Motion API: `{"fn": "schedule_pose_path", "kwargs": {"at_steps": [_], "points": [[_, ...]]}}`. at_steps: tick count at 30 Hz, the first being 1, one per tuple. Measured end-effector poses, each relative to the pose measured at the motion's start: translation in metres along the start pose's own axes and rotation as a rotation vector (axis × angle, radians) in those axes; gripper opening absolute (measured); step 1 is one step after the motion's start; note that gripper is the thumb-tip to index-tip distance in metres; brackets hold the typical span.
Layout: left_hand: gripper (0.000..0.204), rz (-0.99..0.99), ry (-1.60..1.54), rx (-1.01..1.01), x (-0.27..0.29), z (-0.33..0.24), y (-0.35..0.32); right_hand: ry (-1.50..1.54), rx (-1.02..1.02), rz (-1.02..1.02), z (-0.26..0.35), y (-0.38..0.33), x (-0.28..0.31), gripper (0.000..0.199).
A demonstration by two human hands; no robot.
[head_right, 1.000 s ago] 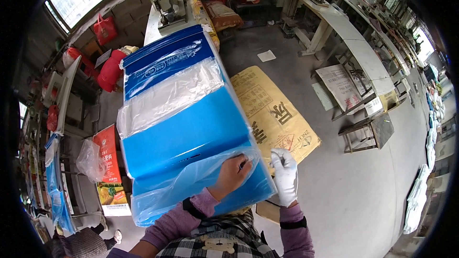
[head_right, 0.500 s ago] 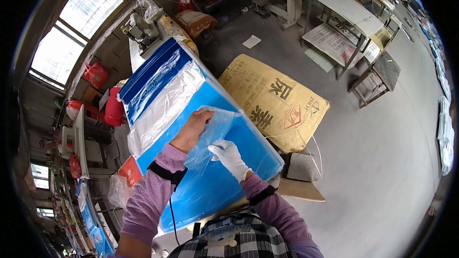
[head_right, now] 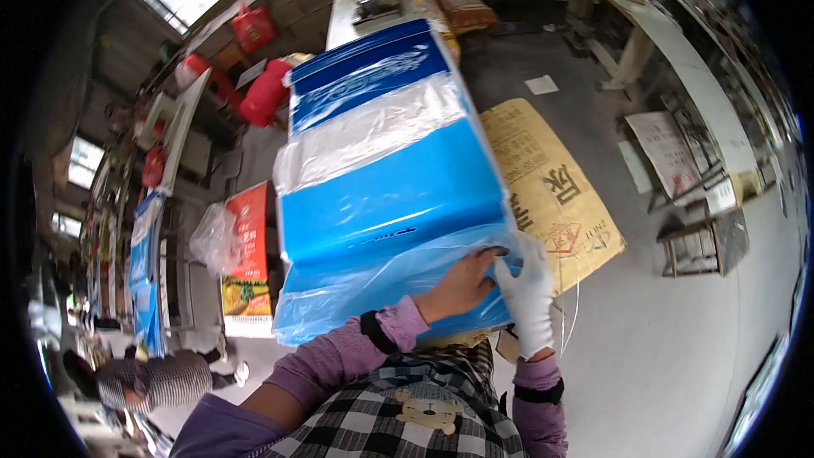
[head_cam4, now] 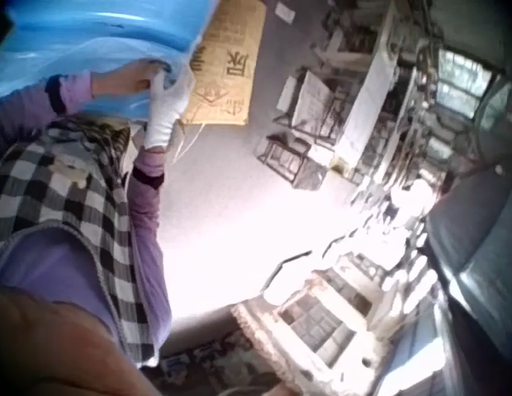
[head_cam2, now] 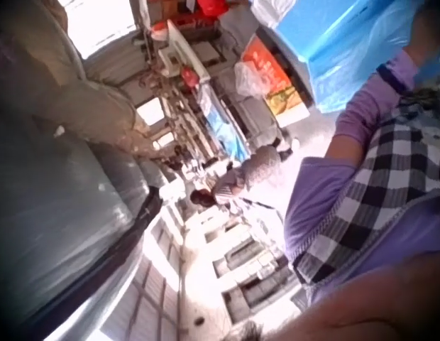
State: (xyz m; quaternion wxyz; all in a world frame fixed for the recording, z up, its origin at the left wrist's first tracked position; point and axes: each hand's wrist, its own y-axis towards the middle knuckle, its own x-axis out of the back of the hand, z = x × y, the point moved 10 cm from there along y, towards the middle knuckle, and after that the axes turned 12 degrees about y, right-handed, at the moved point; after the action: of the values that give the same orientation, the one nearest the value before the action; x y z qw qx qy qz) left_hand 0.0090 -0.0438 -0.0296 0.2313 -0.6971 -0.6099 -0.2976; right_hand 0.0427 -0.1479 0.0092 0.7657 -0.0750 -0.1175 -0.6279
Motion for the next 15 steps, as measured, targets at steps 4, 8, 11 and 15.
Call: {"fn": "schedule_pose_path", "kwargs": {"at_steps": [4, 8, 11, 15], "points": [[0.059, -0.129, 0.166, 0.084, 0.003, 0.009, -0.070, -0.515, 0.176, 0.169, -0.009, 0.000, -0.004, 0.038], [0.055, -0.059, 0.532, 0.115, 0.027, 0.041, -0.150, -0.654, -0.008, 0.247, -0.035, 0.002, 0.005, 0.038], [0.053, 0.492, 0.513, 0.611, 0.062, 0.121, -0.220, -0.462, 0.129, 0.218, -0.057, -0.007, 0.015, 0.042], [0.036, -0.223, 0.551, 0.388, 0.184, 0.192, -0.327, -0.392, 0.282, 0.142, -0.066, -0.022, 0.010, 0.054]]}}
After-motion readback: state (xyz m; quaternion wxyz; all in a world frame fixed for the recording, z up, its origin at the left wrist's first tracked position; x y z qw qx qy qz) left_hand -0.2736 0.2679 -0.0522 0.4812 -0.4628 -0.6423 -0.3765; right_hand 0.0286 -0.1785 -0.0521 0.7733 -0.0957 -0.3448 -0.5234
